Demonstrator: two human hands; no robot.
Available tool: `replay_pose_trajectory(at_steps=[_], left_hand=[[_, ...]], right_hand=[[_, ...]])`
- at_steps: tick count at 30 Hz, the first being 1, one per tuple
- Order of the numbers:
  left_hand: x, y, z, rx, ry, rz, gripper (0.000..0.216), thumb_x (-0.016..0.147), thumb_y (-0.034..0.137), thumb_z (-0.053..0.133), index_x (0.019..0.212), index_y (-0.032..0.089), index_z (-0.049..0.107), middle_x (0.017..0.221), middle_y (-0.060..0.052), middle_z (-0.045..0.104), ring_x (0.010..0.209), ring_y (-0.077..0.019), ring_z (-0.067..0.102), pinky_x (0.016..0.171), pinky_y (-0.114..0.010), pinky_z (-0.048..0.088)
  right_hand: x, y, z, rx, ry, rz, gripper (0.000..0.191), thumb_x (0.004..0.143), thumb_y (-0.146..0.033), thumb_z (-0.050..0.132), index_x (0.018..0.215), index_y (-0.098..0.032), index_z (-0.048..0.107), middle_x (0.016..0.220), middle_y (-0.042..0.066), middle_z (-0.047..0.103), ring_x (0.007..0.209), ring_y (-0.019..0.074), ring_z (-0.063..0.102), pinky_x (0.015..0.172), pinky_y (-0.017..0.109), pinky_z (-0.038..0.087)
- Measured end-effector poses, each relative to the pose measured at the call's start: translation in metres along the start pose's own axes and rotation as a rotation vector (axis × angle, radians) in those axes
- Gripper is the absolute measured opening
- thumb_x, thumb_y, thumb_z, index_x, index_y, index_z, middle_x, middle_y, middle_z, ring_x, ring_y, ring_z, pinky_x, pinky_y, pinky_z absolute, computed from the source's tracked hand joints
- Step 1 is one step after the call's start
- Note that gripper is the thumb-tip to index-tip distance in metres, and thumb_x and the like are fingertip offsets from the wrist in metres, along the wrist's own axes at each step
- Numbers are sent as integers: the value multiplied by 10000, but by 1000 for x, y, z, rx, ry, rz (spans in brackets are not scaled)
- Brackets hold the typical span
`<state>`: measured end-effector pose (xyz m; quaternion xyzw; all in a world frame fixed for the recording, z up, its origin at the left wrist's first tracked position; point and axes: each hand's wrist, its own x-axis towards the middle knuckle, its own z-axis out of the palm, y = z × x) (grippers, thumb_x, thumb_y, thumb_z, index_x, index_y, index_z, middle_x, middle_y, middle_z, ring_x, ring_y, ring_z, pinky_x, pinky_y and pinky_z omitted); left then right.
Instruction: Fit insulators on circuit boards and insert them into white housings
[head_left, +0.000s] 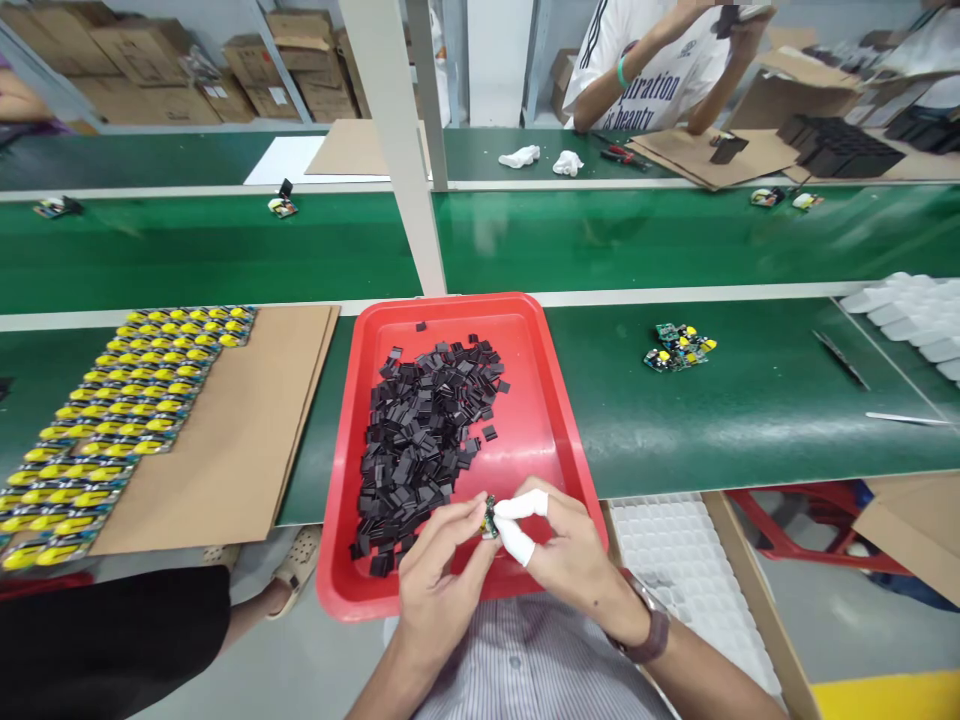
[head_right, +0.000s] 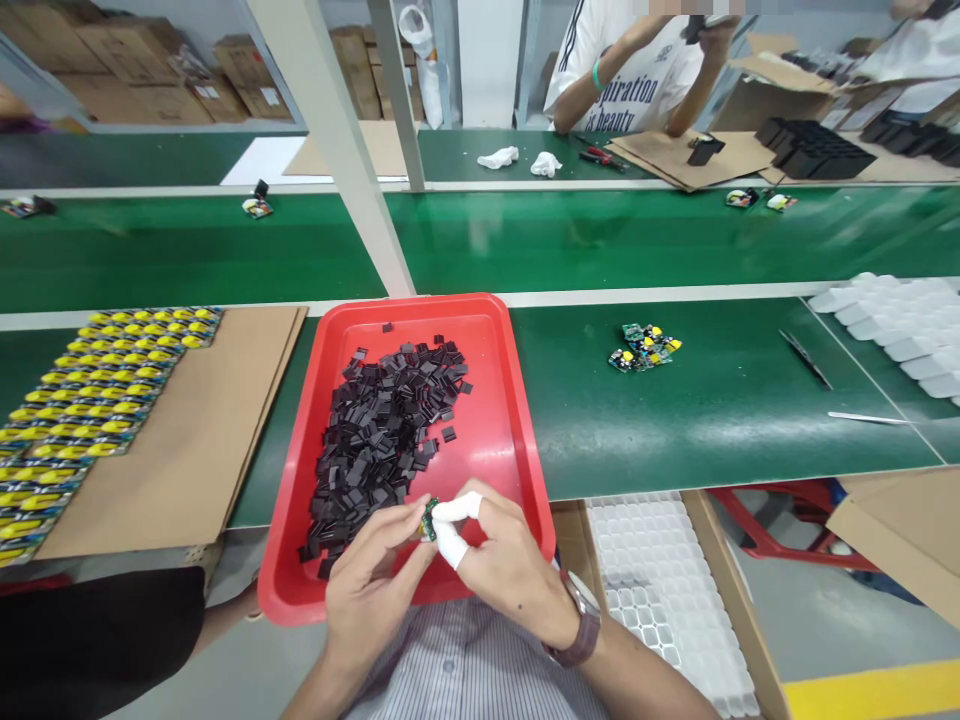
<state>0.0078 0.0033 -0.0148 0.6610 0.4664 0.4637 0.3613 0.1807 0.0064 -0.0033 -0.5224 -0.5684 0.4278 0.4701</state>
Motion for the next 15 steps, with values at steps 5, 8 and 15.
replay_pose_trajectory(at_steps=[5,8,15], left_hand=[[3,1,-1,-17,-33,-9,341,859,109,772,1161,267,762,1112,-55,768,997,-216,762,877,-353,654],[3,2,-2,26,-28,-50,346,879,138,755,1199,269,747,1136,-58,746,1014,-219,747,883,-359,650],[2,10,3,161,37,86,386,878,60,713,1210,257,729,1143,-55,714,1027,-201,722,936,-326,610]], right_hand=[[7,2,-8,145,-115,100,67,907,-254,720,933,-255,781,834,1,739,744,154,712,714,287,610],[3,5,-11,215,-64,207,213,828,-352,830,1017,-262,784,886,13,781,776,177,755,748,312,654],[-16,16,-8,276,-58,197,486,842,-276,828,1303,-298,676,1037,28,754,871,174,749,851,337,658]])
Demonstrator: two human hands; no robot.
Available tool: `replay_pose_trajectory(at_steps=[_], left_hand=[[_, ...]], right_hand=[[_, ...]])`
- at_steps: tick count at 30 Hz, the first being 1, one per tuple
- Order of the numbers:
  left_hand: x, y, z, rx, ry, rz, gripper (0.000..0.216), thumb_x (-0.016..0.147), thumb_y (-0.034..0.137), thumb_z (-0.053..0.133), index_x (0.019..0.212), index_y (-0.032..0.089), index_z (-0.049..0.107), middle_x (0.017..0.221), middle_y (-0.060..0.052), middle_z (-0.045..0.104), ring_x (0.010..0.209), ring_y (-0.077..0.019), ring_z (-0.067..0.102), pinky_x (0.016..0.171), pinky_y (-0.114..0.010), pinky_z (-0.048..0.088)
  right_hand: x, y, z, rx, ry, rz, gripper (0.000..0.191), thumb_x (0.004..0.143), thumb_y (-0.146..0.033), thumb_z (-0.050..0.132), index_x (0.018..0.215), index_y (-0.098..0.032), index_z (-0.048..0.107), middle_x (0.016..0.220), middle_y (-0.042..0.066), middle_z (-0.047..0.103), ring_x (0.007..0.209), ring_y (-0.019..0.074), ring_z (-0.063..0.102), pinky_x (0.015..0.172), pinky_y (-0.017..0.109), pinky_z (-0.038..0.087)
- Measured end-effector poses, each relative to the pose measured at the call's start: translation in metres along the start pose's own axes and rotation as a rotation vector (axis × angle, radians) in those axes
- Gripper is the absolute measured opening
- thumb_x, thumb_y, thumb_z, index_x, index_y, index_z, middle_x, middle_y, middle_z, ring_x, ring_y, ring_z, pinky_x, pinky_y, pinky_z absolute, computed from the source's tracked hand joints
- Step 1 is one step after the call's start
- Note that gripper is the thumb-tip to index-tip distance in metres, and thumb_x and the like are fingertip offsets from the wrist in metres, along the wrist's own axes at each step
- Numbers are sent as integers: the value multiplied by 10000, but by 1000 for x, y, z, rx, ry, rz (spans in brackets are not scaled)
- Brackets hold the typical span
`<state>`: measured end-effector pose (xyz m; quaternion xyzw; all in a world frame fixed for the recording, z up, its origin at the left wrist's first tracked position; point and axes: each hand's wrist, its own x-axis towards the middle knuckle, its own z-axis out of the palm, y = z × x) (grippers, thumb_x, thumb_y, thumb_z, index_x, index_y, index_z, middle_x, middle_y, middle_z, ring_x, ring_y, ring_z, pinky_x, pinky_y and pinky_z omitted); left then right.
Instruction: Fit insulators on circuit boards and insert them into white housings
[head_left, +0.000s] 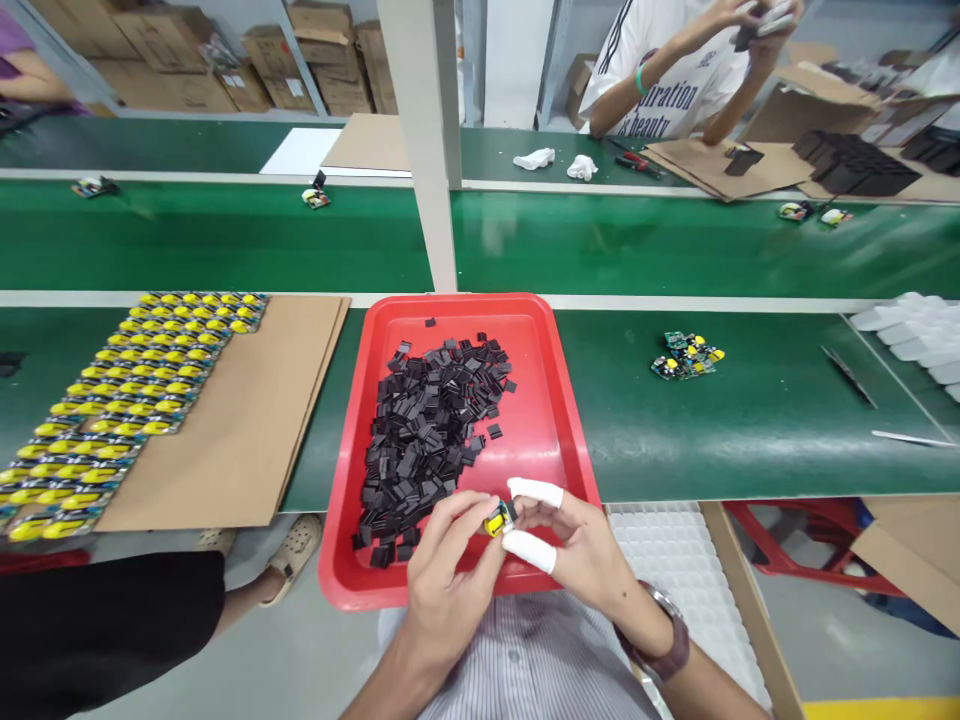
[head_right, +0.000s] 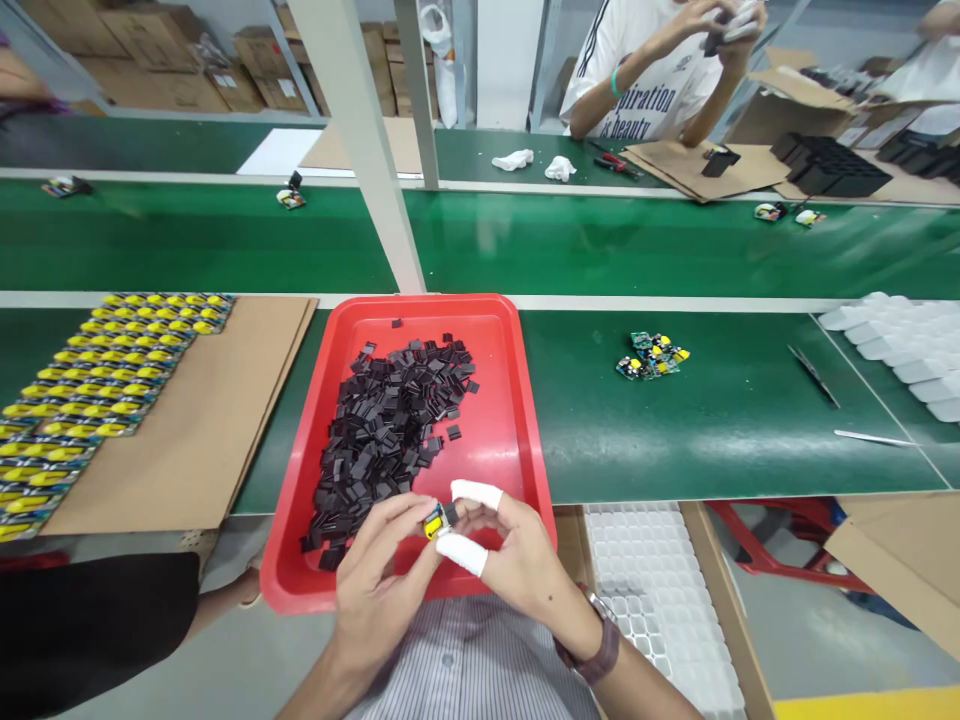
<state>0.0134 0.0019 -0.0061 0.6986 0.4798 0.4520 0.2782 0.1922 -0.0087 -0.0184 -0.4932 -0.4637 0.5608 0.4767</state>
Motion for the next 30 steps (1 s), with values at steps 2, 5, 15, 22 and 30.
replay_pose_trajectory(at_steps=[2,5,15,22,30], left_hand=[[1,1,1,5,4,29,404,877,52,712,1227,254,718,1133,-57,706,1016,-200,720,927,-321,608],[3,2,2,2,-17,36,392,885,68,714,1232,251,711,1116,-61,699,990,-205,719,897,-326,614],[-4,2,-1,34,9,61,456,885,20,688,1286,235,671,1146,-69,673,1026,-201,703,919,-320,600],[-9,-2,-2,76,1,147,573,865,-33,672,1378,217,621,1207,-108,650,1084,-238,687,928,-357,604],[-9,-4,-1,141,82,160,571,857,-30,700,1380,173,596,1182,-108,639,1069,-232,665,942,-368,582]], right_hand=[[0,-1,-1,10,-69,-17,540,854,-261,821,1361,-324,648,1086,34,723,928,182,735,886,350,646],[2,-5,-2,-10,-182,-109,569,863,-242,814,1392,-351,634,1224,60,670,1110,225,685,1011,404,592],[-2,2,3,-42,-20,-77,353,887,-245,788,1227,-314,719,1048,34,688,943,192,684,902,370,602],[-6,2,13,7,-34,-48,328,919,-219,746,1216,-358,741,1140,39,685,1051,208,690,942,369,589],[0,-2,26,105,22,-21,269,876,-220,794,1130,-302,765,1044,33,702,956,190,694,896,333,599]])
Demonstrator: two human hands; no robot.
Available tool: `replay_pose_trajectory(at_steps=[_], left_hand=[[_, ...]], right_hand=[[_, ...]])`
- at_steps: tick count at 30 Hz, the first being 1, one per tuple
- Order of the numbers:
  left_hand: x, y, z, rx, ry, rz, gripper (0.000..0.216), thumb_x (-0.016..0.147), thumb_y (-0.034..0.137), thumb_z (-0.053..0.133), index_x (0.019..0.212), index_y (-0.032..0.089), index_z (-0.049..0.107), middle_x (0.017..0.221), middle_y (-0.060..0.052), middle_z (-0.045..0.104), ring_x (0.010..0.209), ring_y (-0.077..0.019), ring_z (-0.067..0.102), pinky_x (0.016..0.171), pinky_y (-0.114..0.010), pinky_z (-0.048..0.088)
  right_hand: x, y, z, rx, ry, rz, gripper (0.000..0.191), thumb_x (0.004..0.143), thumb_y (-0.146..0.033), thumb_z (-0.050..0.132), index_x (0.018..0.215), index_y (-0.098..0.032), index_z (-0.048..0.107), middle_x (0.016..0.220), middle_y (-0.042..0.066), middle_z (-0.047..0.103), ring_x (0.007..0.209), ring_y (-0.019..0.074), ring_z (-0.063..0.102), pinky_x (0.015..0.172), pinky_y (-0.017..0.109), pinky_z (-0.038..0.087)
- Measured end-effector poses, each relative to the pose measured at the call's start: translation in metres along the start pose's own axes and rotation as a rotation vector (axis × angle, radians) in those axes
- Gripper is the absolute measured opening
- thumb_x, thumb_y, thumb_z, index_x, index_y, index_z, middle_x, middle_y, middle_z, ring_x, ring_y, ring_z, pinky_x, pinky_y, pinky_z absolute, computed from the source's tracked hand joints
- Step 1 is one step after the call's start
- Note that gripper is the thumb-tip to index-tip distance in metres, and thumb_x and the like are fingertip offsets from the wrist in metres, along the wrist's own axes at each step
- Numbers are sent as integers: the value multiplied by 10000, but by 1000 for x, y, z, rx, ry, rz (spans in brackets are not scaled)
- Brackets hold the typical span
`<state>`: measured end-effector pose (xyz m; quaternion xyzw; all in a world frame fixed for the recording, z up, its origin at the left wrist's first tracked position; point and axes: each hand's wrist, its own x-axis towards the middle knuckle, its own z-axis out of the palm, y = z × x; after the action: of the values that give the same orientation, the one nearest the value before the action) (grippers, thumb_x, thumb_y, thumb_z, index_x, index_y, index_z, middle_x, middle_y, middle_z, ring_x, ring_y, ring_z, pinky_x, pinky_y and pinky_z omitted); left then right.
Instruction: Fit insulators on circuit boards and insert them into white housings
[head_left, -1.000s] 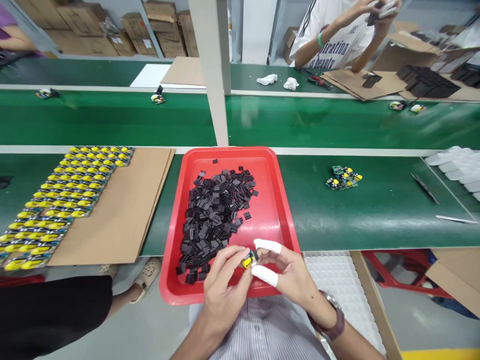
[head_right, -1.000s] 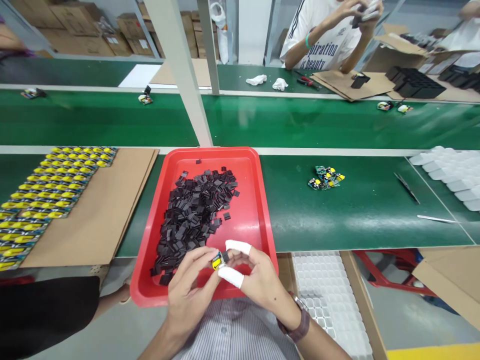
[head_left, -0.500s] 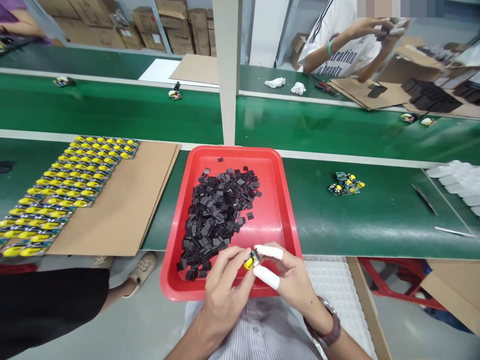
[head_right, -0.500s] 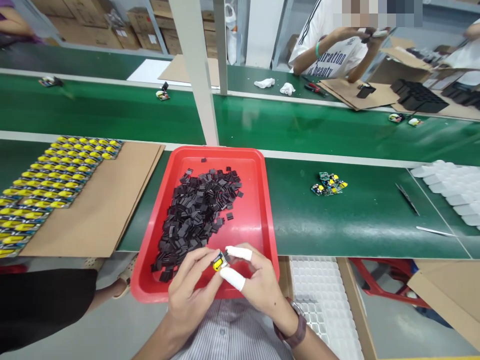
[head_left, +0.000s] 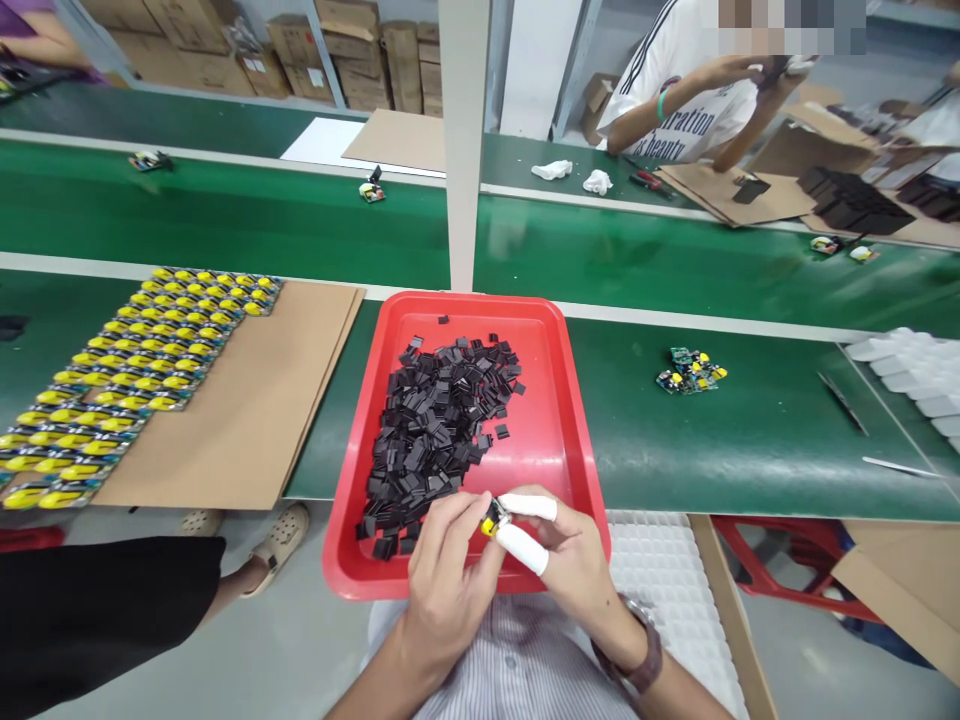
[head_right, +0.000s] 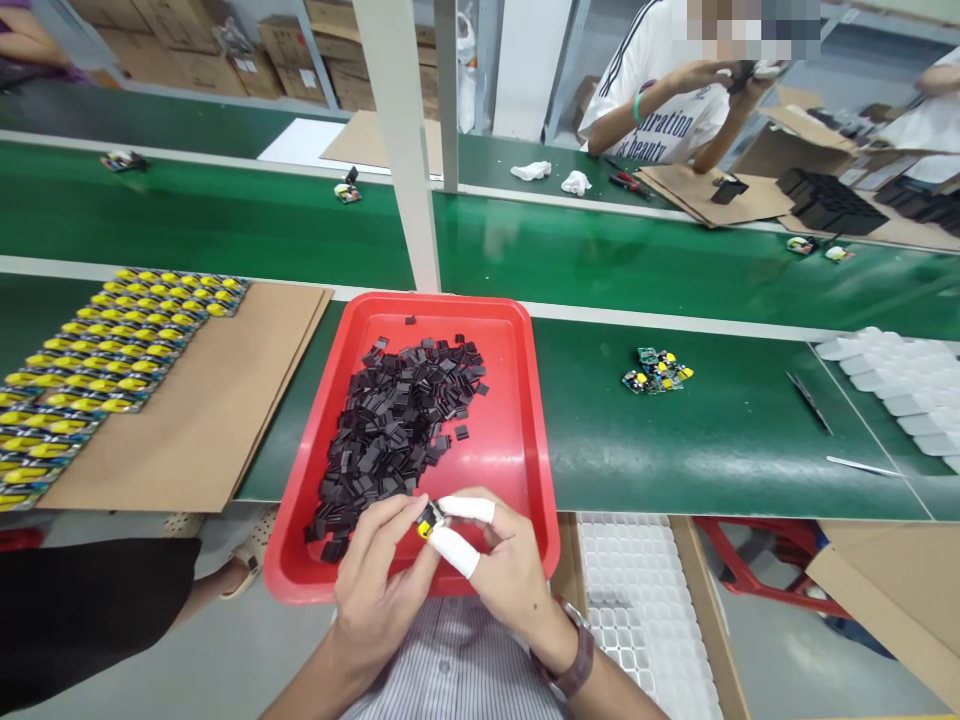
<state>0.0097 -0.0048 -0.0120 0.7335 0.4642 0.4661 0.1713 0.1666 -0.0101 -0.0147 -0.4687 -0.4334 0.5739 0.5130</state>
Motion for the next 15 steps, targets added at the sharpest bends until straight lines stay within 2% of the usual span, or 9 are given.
replay_pose_trajectory(at_steps=[5,8,10,12,13,15], left_hand=[[3,0,-3,10,44,57,538,864,-56,688,1358,142,606,1171,-116,659,1077,-235,662,927,-380,590],[2,-1,-4,15,-1,68,468,911,-8,658,1351,142,605,1183,-122,662,1094,-238,663,947,-391,594],[1,-1,-4,33,-67,92,447,943,39,641,1374,147,589,1217,-127,667,1137,-245,663,984,-391,593],[1,-3,-3,57,-150,133,486,958,86,650,1426,172,554,1279,-123,669,1207,-260,650,1021,-391,590],[1,-5,-4,69,-176,143,514,960,107,657,1453,187,534,1316,-118,663,1237,-266,642,1033,-389,589],[2,-11,-5,88,-189,123,534,969,152,657,1481,202,512,1368,-112,642,1259,-268,638,1058,-393,583]], right_hand=[[-1,-2,3,-81,-46,-68,293,868,-171,782,1125,-311,762,1076,31,697,973,194,692,876,327,586],[-4,-6,6,-178,-49,-106,291,875,-186,769,1140,-299,731,1093,36,699,996,201,691,902,340,578],[-3,-6,-1,-247,-29,-157,264,875,-217,769,1125,-275,704,1066,38,703,972,200,697,887,340,585],[7,-1,-26,-430,71,-235,172,923,-271,713,1092,-253,686,1029,41,716,931,190,708,857,331,594],[15,2,-46,-559,152,-271,134,956,-300,664,1076,-242,682,1023,48,723,924,189,712,849,332,595],[36,8,-98,-831,345,-313,185,995,-358,579,1052,-219,687,1037,77,726,952,209,708,868,367,586]])
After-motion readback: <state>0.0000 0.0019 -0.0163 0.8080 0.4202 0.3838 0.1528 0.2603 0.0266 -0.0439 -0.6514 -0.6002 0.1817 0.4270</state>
